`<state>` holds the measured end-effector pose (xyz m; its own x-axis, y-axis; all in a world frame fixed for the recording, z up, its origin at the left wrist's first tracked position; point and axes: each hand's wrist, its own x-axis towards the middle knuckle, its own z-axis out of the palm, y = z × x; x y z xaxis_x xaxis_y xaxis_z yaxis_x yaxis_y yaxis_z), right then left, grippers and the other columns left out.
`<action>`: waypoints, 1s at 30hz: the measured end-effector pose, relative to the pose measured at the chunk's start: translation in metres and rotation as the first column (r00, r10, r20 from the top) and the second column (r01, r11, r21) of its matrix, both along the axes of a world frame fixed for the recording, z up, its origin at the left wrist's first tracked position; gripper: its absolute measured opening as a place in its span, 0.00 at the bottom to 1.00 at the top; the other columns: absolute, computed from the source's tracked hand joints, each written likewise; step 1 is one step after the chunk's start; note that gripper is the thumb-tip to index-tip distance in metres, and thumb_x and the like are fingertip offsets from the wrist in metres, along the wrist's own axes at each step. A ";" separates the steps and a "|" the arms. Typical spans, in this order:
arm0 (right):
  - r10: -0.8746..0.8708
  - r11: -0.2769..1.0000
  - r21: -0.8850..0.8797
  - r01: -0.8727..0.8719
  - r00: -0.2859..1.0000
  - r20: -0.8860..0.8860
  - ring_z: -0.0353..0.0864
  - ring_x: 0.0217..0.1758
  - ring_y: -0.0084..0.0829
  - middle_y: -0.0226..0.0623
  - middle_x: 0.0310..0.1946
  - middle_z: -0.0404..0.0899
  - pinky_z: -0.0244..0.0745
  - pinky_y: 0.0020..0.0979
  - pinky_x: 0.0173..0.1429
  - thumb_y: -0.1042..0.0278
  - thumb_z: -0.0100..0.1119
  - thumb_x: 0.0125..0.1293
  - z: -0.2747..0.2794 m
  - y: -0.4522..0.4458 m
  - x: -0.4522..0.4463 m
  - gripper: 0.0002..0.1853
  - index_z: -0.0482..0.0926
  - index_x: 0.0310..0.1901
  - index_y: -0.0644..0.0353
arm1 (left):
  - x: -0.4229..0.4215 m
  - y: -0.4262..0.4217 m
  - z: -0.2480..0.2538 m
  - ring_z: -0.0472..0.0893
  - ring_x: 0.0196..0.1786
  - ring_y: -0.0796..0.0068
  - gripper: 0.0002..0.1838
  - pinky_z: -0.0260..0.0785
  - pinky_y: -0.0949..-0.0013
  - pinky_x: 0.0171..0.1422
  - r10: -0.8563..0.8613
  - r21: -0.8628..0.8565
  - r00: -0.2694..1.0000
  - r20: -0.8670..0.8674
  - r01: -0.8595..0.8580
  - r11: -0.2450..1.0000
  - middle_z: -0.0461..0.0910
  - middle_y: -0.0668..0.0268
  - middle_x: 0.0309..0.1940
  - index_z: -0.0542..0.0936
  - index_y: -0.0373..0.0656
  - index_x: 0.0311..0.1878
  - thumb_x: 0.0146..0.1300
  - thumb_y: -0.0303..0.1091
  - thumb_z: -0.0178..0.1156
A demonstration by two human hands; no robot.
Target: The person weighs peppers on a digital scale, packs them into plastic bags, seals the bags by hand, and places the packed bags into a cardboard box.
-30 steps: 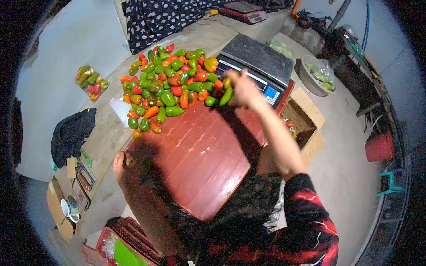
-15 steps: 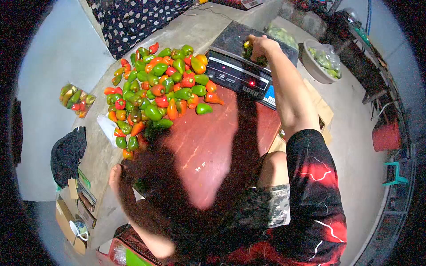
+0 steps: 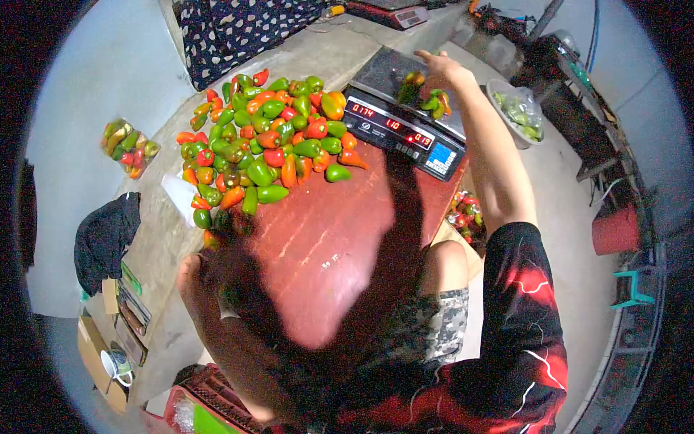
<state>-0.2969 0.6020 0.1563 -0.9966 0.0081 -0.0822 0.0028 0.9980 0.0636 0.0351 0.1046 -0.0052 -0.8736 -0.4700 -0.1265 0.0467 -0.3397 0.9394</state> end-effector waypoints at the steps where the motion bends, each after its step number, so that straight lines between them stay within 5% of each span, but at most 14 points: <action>1: 0.071 0.997 0.017 -0.070 0.997 -0.038 0.75 0.63 0.58 0.56 0.72 0.58 0.76 0.48 0.63 0.60 0.84 0.34 0.005 -0.007 0.002 0.64 0.55 0.76 0.35 | 0.001 -0.001 -0.001 0.68 0.27 0.85 0.08 0.58 0.80 0.29 -0.012 0.077 1.000 -0.027 0.014 0.997 0.72 0.75 0.27 0.76 0.43 0.37 0.72 0.36 0.57; 6: 0.508 0.833 -0.032 -0.552 0.788 -0.347 0.84 0.52 0.46 0.53 0.45 0.84 0.79 0.44 0.59 0.63 0.73 0.48 -0.009 -0.111 0.040 0.31 0.79 0.59 0.53 | 0.002 -0.002 -0.005 0.67 0.26 0.84 0.09 0.58 0.79 0.29 0.112 0.148 0.993 -0.035 -0.106 0.983 0.72 0.74 0.25 0.75 0.42 0.34 0.70 0.35 0.57; 10: 0.564 0.800 -0.168 -0.576 0.817 -0.120 0.84 0.44 0.49 0.46 0.38 0.85 0.79 0.47 0.50 0.64 0.63 0.59 -0.039 -0.247 0.107 0.10 0.83 0.40 0.59 | 0.007 -0.009 0.012 0.71 0.27 0.81 0.06 0.62 0.76 0.30 0.148 0.141 0.989 0.020 -0.149 0.979 0.74 0.72 0.28 0.76 0.41 0.35 0.68 0.32 0.58; 12: 0.690 0.694 -0.162 -0.702 0.712 -0.128 0.84 0.43 0.49 0.46 0.36 0.84 0.78 0.49 0.47 0.59 0.63 0.62 -0.065 -0.299 0.137 0.12 0.82 0.36 0.60 | 0.013 -0.016 0.017 0.73 0.28 0.80 0.05 0.64 0.76 0.31 0.212 0.108 0.974 0.081 -0.221 0.969 0.76 0.71 0.29 0.77 0.40 0.36 0.67 0.31 0.59; 15: 0.734 0.624 -0.245 -0.742 0.664 -0.140 0.84 0.41 0.51 0.47 0.35 0.83 0.79 0.50 0.45 0.55 0.62 0.64 -0.100 -0.362 0.164 0.15 0.82 0.35 0.60 | 0.017 -0.028 0.005 0.77 0.31 0.79 0.03 0.69 0.74 0.34 0.285 -0.150 0.943 -0.174 -0.311 0.938 0.78 0.69 0.32 0.78 0.40 0.38 0.66 0.29 0.60; 17: 0.737 0.589 -0.212 -0.780 0.626 -0.255 0.84 0.46 0.48 0.46 0.37 0.83 0.78 0.48 0.47 0.56 0.60 0.65 -0.120 -0.391 0.173 0.15 0.82 0.36 0.61 | 0.019 -0.043 -0.002 0.79 0.34 0.80 0.03 0.70 0.75 0.35 0.236 0.153 0.970 -0.056 -0.225 0.962 0.79 0.68 0.32 0.78 0.40 0.40 0.65 0.28 0.61; 18: 0.797 0.533 -0.040 -0.845 0.517 -0.313 0.78 0.58 0.42 0.41 0.43 0.82 0.76 0.44 0.53 0.59 0.59 0.64 -0.124 -0.402 0.174 0.12 0.83 0.38 0.58 | 0.021 -0.046 0.000 0.79 0.34 0.80 0.03 0.70 0.75 0.35 0.242 0.155 0.969 -0.056 -0.231 0.960 0.79 0.68 0.32 0.78 0.40 0.40 0.65 0.28 0.61; 20: 0.792 0.524 0.026 -0.851 0.476 -0.383 0.69 0.67 0.45 0.42 0.53 0.78 0.70 0.49 0.64 0.65 0.55 0.63 -0.131 -0.424 0.176 0.11 0.85 0.42 0.55 | 0.024 -0.050 0.007 0.78 0.34 0.80 0.04 0.70 0.77 0.36 0.235 0.161 0.972 -0.020 -0.229 0.960 0.79 0.68 0.32 0.78 0.40 0.41 0.65 0.28 0.60; 23: 0.739 0.496 0.149 -0.856 0.326 -0.589 0.63 0.71 0.46 0.42 0.61 0.71 0.62 0.55 0.69 0.65 0.54 0.64 -0.156 -0.456 0.161 0.13 0.85 0.47 0.55 | 0.025 -0.049 0.015 0.77 0.33 0.80 0.04 0.70 0.77 0.36 0.265 0.172 0.964 -0.020 -0.258 0.951 0.79 0.67 0.31 0.78 0.39 0.40 0.66 0.28 0.60; 26: 0.783 0.505 0.150 -0.850 0.379 -0.493 0.59 0.73 0.46 0.40 0.66 0.67 0.58 0.57 0.70 0.63 0.54 0.64 -0.165 -0.471 0.146 0.15 0.85 0.48 0.54 | 0.026 -0.054 0.006 0.77 0.34 0.80 0.04 0.70 0.76 0.38 0.220 -0.002 0.970 -0.102 -0.222 0.975 0.78 0.68 0.31 0.79 0.38 0.40 0.66 0.29 0.60; 30: 0.877 0.442 0.283 -0.851 0.345 -0.334 0.63 0.71 0.41 0.33 0.54 0.79 0.59 0.54 0.69 0.63 0.57 0.60 -0.146 -0.472 0.143 0.11 0.88 0.39 0.53 | 0.028 -0.054 0.008 0.77 0.35 0.80 0.05 0.70 0.75 0.41 0.255 0.042 0.961 -0.106 -0.251 0.967 0.78 0.68 0.31 0.79 0.38 0.40 0.66 0.29 0.60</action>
<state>-0.1541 0.1303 0.0103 -0.3831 -0.8861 0.2608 -0.8231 0.4556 0.3390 0.0632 0.0508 0.0033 -0.7359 -0.6750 -0.0534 0.2363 -0.3299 0.9140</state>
